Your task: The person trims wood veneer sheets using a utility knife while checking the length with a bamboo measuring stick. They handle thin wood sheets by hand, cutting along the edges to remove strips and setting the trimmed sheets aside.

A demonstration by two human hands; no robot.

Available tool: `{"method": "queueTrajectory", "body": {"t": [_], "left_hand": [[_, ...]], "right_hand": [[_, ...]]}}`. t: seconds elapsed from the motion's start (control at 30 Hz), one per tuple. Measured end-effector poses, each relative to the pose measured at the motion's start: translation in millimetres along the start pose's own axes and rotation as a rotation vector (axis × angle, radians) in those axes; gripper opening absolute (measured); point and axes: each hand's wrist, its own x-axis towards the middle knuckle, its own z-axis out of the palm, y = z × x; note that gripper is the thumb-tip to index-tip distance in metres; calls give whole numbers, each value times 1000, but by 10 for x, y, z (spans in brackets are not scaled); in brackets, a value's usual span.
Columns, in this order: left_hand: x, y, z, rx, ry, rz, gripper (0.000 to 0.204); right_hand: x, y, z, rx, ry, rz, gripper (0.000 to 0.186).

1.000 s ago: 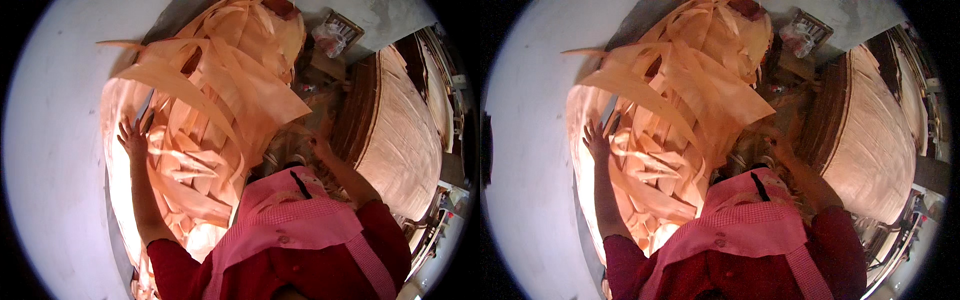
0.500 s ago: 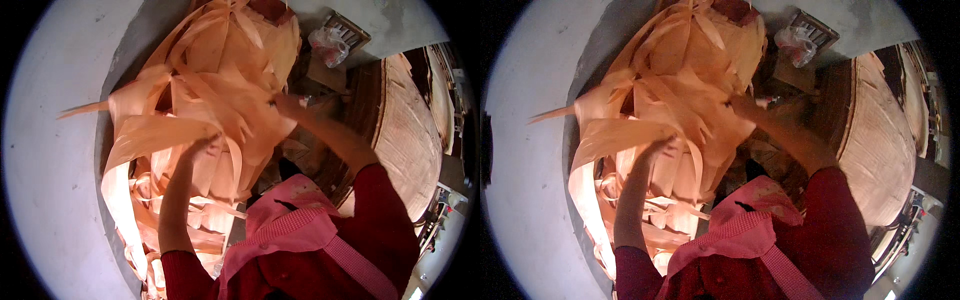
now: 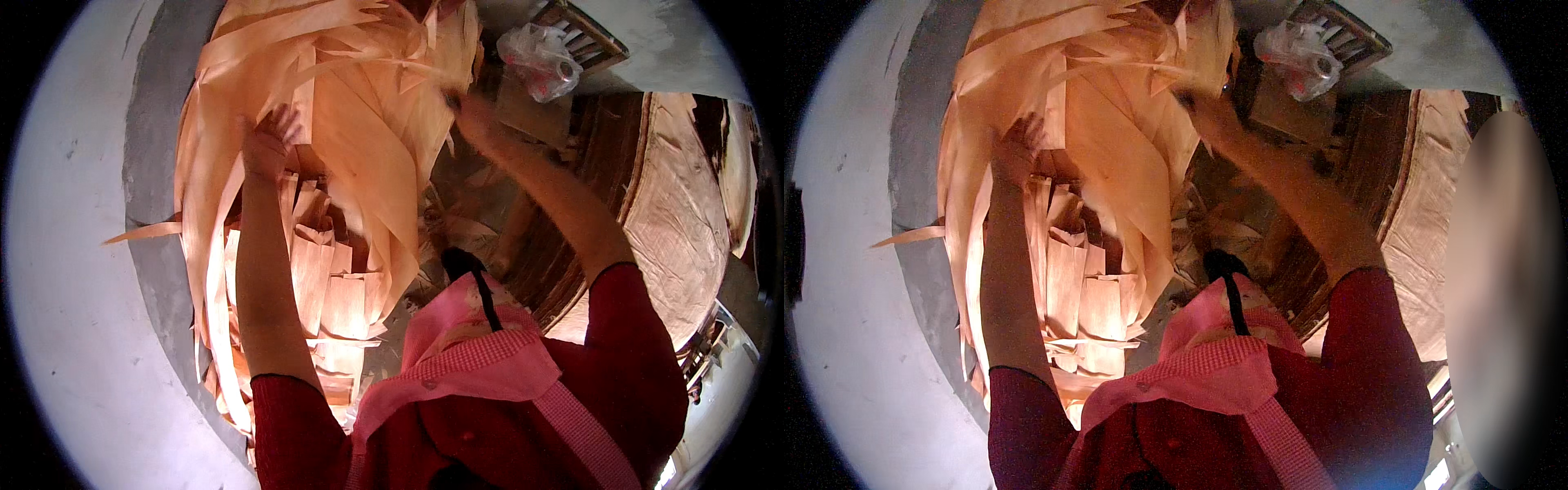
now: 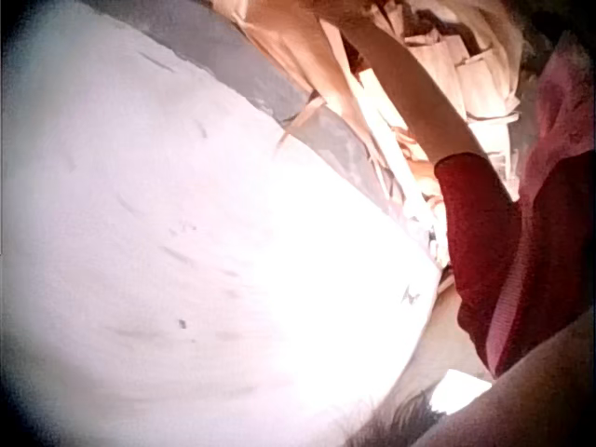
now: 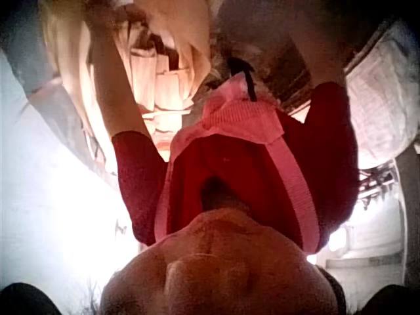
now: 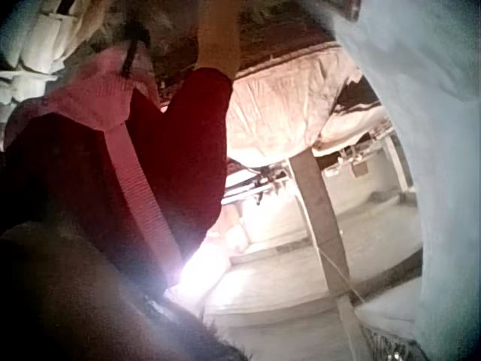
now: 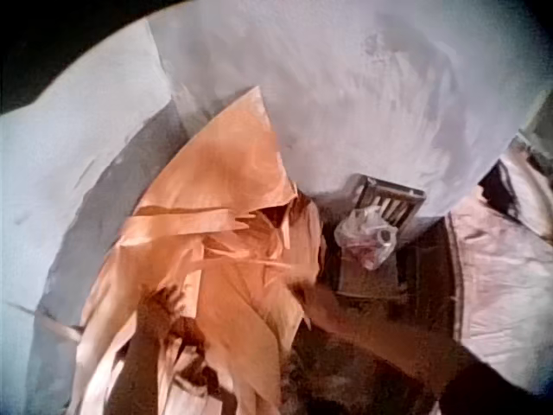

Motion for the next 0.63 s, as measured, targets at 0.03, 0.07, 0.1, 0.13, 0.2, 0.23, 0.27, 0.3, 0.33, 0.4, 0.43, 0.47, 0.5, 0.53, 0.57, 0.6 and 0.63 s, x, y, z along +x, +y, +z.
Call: {"method": "queueTrajectory", "body": {"t": [0.03, 0.07, 0.1, 0.13, 0.2, 0.23, 0.27, 0.3, 0.33, 0.4, 0.43, 0.47, 0.5, 0.53, 0.57, 0.6, 0.63], "left_hand": [[-2, -123, 151, 121, -88, -99, 53], [-74, -258, 168, 366, -48, -165, 49], [-142, -408, 166, 612, -18, -237, 45], [-272, -637, -143, 1084, -126, 76, 38], [-706, -972, -550, 1422, -83, 211, 30], [-903, -1102, -471, 1302, 28, 46, 28], [-1187, -1253, -628, 1433, 46, 42, 27], [-1481, -1416, -838, 1560, 74, 32, 31], [-1795, -1536, -970, 1530, 15, -178, 27], [-2451, -1975, -1447, 1669, -48, -239, 34], [-2662, -2022, -1277, 1734, -118, -373, 34], [-2896, -2083, -1277, 1755, -280, -411, 33], [-3167, -2292, -1511, 1645, -358, -336, 31], [-3306, -2332, -1419, 1673, -509, -282, 31], [-3365, -2308, -1192, 1769, -663, -436, 32], [-3431, -2281, -1002, 1735, -684, -470, 33], [-3467, -2288, -893, 1711, -693, -501, 34]], "right_hand": [[-404, 642, 435, 68, -169, 222, 33], [-783, 868, 786, 284, -259, 319, 31], [-1174, 1107, 1105, 497, -322, 450, 30], [-1533, 1269, 1415, 678, -382, 570, 29], [-1718, 756, 1622, 1031, -338, 1143, 26], [-1886, 839, 1937, 1089, -261, 1217, 27], [-1979, 810, 2139, 1141, -204, 1277, 28], [-1970, 666, 2199, 1216, -340, 1240, 28], [-1920, 485, 2200, 1286, -469, 1198, 28], [-1932, 210, 2144, 1283, -592, 999, 23], [-1968, 260, 2164, 1189, -410, 899, 22], [-2010, 324, 2196, 1085, -231, 797, 20], [-2031, 424, 2110, 1045, -160, 827, 20], [-2053, 564, 2039, 999, -86, 859, 20], [-2115, 773, 1851, 1027, -122, 1024, 22], [-2241, 986, 1593, 1058, -155, 1191, 23], [-2354, 1063, 1425, 1049, -106, 1190, 23]]}}
